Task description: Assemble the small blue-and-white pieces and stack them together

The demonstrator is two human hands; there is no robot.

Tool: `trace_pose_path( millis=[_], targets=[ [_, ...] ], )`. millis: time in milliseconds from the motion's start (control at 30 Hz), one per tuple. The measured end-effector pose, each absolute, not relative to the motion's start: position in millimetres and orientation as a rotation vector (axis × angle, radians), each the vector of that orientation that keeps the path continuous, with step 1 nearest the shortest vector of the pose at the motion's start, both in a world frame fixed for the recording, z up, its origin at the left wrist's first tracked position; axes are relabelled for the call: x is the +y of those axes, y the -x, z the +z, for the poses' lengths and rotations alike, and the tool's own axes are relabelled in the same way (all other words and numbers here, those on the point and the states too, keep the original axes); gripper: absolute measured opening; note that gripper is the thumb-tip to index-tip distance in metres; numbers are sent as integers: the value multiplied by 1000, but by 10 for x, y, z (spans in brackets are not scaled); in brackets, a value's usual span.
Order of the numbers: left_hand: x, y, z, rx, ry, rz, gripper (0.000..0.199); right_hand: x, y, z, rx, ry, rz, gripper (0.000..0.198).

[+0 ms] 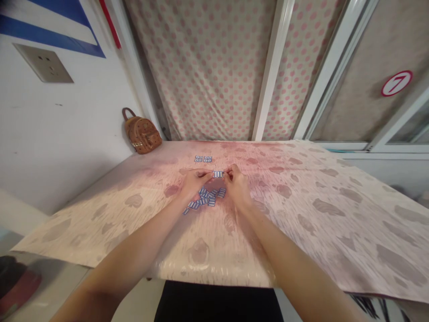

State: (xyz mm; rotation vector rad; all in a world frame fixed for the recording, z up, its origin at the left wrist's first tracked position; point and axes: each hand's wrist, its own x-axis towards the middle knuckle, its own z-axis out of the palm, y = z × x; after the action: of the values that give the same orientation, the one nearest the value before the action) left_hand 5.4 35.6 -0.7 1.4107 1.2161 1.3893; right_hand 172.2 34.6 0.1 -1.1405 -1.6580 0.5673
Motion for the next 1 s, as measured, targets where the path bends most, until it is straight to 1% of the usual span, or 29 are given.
trace_pose_path(
  millis=[167, 500, 567, 700, 767, 867, 1000],
  targets=[
    [329, -79, 14, 1205, -1396, 1380, 11, 341, -1710, -1, -1667, 1158, 529, 3],
    [311, -102, 47, 1201, -1375, 1383, 8, 319, -1684, 24, -1631, 1132, 606, 7],
    [316, -99, 44, 1203, -1366, 1396, 9, 351, -1697, 8, -1581, 1124, 631, 12],
    [309, -85, 59, 1220, -1385, 1395, 10, 458, -1739, -29, -1490, 1107, 736, 30],
    [300, -78, 70, 1227, -1408, 1389, 10, 488, -1751, -31, -1505, 1080, 841, 33],
    [292, -77, 74, 1233, -1442, 1395, 11, 470, -1747, -10, -1563, 1037, 946, 26],
    [296, -90, 57, 1245, -1464, 1415, 10, 419, -1723, 7, -1592, 1016, 956, 16]
  ],
)
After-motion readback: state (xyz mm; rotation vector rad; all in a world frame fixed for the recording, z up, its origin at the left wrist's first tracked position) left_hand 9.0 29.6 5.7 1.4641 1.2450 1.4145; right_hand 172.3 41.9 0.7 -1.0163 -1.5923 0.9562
